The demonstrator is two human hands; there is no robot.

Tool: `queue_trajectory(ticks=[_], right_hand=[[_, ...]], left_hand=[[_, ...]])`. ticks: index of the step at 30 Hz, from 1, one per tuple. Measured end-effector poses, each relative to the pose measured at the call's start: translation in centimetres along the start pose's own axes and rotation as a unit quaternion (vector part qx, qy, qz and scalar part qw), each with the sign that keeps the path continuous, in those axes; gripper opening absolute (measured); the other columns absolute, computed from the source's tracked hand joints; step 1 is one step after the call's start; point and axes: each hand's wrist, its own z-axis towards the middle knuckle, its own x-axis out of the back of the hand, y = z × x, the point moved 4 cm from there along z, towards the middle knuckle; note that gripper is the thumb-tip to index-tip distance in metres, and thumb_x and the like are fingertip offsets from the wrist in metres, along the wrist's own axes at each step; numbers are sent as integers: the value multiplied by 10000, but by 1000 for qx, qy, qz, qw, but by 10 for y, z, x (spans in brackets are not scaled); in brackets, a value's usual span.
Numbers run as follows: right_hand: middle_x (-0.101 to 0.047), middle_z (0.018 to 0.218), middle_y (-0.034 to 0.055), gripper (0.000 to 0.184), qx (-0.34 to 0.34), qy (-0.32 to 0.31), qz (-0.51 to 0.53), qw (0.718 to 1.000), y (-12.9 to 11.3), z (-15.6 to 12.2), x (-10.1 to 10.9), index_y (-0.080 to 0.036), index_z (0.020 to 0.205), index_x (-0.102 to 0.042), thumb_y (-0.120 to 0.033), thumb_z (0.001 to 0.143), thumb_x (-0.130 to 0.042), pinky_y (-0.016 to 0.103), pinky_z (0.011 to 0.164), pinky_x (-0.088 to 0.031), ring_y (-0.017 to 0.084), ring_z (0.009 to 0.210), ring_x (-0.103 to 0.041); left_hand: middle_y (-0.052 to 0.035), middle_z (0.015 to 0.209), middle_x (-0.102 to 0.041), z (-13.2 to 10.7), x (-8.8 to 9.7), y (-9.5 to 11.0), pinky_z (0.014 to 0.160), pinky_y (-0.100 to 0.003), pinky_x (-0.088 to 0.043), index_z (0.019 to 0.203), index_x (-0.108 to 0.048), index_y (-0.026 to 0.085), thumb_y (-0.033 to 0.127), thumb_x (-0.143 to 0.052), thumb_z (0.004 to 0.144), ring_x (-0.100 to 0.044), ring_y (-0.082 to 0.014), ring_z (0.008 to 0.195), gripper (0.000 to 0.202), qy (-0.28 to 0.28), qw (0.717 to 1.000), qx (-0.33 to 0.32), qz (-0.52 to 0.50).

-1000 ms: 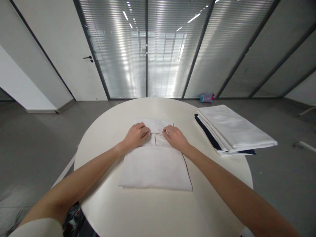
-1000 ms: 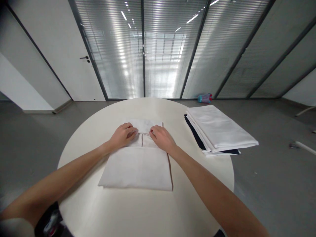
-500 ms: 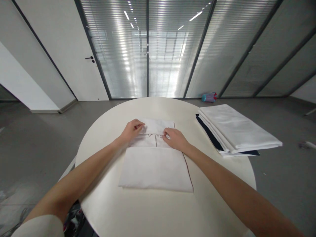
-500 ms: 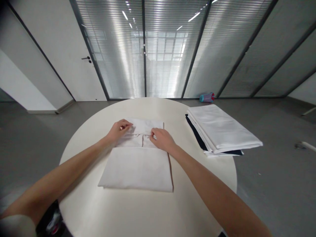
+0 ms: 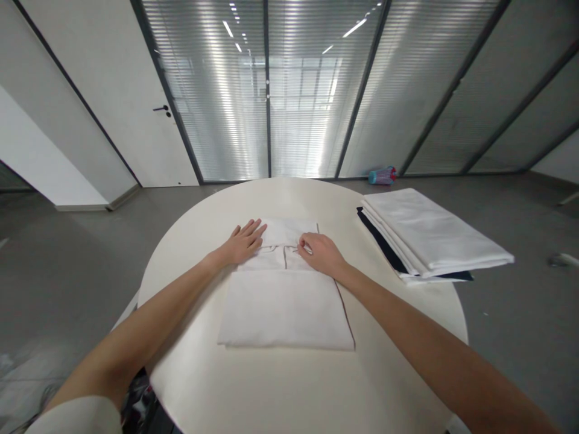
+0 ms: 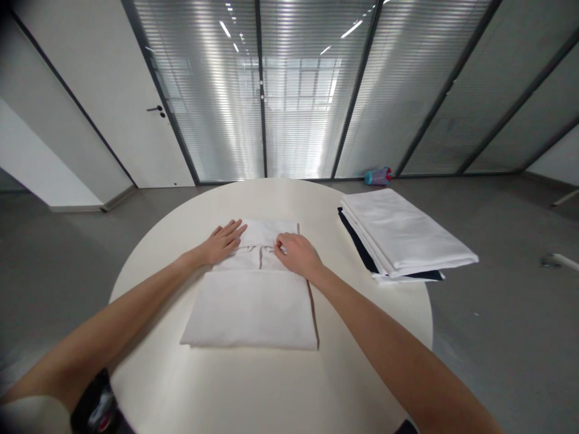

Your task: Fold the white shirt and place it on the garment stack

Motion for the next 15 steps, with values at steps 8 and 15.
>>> queue_trajectory(ticks=[8, 15], right_hand=[[-641, 1051, 91, 394, 80, 2, -11, 997, 8, -4, 8, -193, 1182, -654, -479, 914, -621, 372, 940, -397, 236, 976, -585], [-624, 1091, 102, 341, 133, -24, -24, 991, 13, -4, 11, -226, 1286, -656, -350, 1006, -506, 376, 927, -382, 232, 1038, -562]], left_hand=[[-114, 1613, -320, -5, 15, 11, 1207, -561, -190, 1490, -457, 229, 439, -336, 1033, -176, -291, 1527, 517, 107, 994, -35, -10], [-82, 1654, -200, -8, 4, 21, 1222, -562, -118, 1578, -271, 273, 595, -341, 1002, -111, -283, 1538, 664, 30, 997, -69, -16]])
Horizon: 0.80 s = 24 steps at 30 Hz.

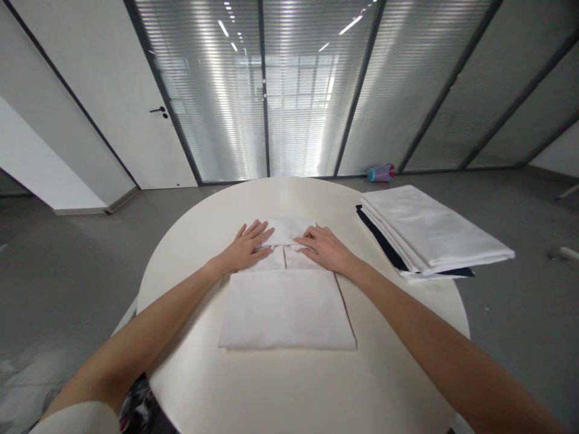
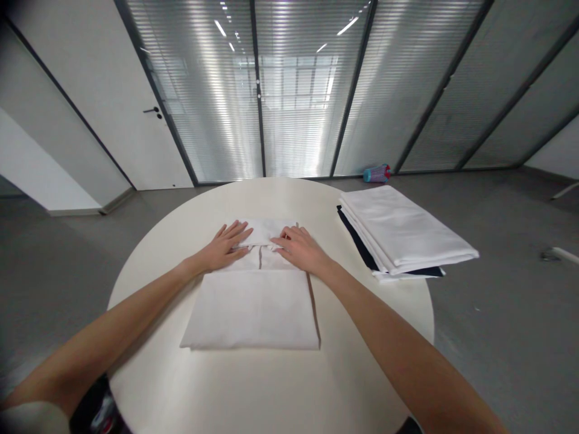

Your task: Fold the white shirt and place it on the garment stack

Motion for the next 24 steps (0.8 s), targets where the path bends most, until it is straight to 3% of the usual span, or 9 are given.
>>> queue_trajectory(ticks=[3, 8, 11, 13, 16, 19, 24], right_hand=[[-642, 1064, 94, 314, 5, 1, 11, 1000, 0, -1, 1, -219, 1243, -686, -336, 999, -525, 367, 906, -381, 224, 1028, -575], [-646, 1045, 92, 352, -31, 46, 32, 998, -2, 0, 4, -228, 1141, -734, -418, 1018, -465, 370, 913, -393, 221, 1004, -576], [-636, 1166, 120, 403, -94, 107, 29, 989, 2, 1, 5, -208, 1243, -681, -361, 1047, -363, 386, 962, -405, 235, 1087, -560], [-593, 1318, 134, 440, -130, 112, 22, 985, 7, 0, 2, -200, 1373, -586, -354, 1049, -332, 408, 1016, -400, 252, 1210, -522], [-440, 1532, 123, 526, -157, 61, 5, 986, 14, -2, -11, -191, 1507, -432, -407, 1052, -281, 464, 1103, -350, 291, 1407, -372], [-295, 1623, 103, 596, -178, -18, -7, 984, 22, -4, -25, -191, 1559, -341, -477, 1045, -242, 528, 1156, -283, 338, 1494, -226], [-189, 1656, 72, 635, -211, -123, 1, 970, 27, -5, -37, -241, 1581, -286, -542, 1031, -187, 657, 1172, -151, 375, 1512, -156]], left_hand=[[-91, 1639, -247, -1, 3, 0, 1216, -573, -145, 1564, -310, 270, 588, -350, 1003, -177, -290, 1526, 646, 2, 1000, -5, 0], [-64, 1520, -487, 14, 19, -9, 1184, -525, -287, 1363, -597, 268, 459, -323, 1038, -374, -263, 1452, 466, 52, 999, 9, -13], [-93, 1461, -549, 34, 28, -6, 1169, -462, -341, 1308, -634, 210, 387, -372, 1025, -434, -248, 1414, 425, 104, 994, -13, -23], [-101, 1433, -574, 49, 28, 3, 1163, -443, -354, 1321, -621, 189, 367, -349, 1031, -445, -244, 1406, 436, 111, 993, -32, -36], [-85, 1472, -539, 68, 18, 21, 1180, -466, -318, 1411, -543, 201, 386, -240, 1056, -385, -246, 1447, 503, 85, 995, -38, -38], [-77, 1593, -369, 79, 0, 35, 1200, -554, -226, 1524, -391, 248, 475, -215, 1052, -259, -276, 1505, 553, 31, 999, -33, -23], [-97, 1642, -228, 86, -23, 35, 1201, -611, -110, 1558, -318, 286, 599, -274, 1011, -165, -317, 1524, 632, -57, 998, -9, -17]])
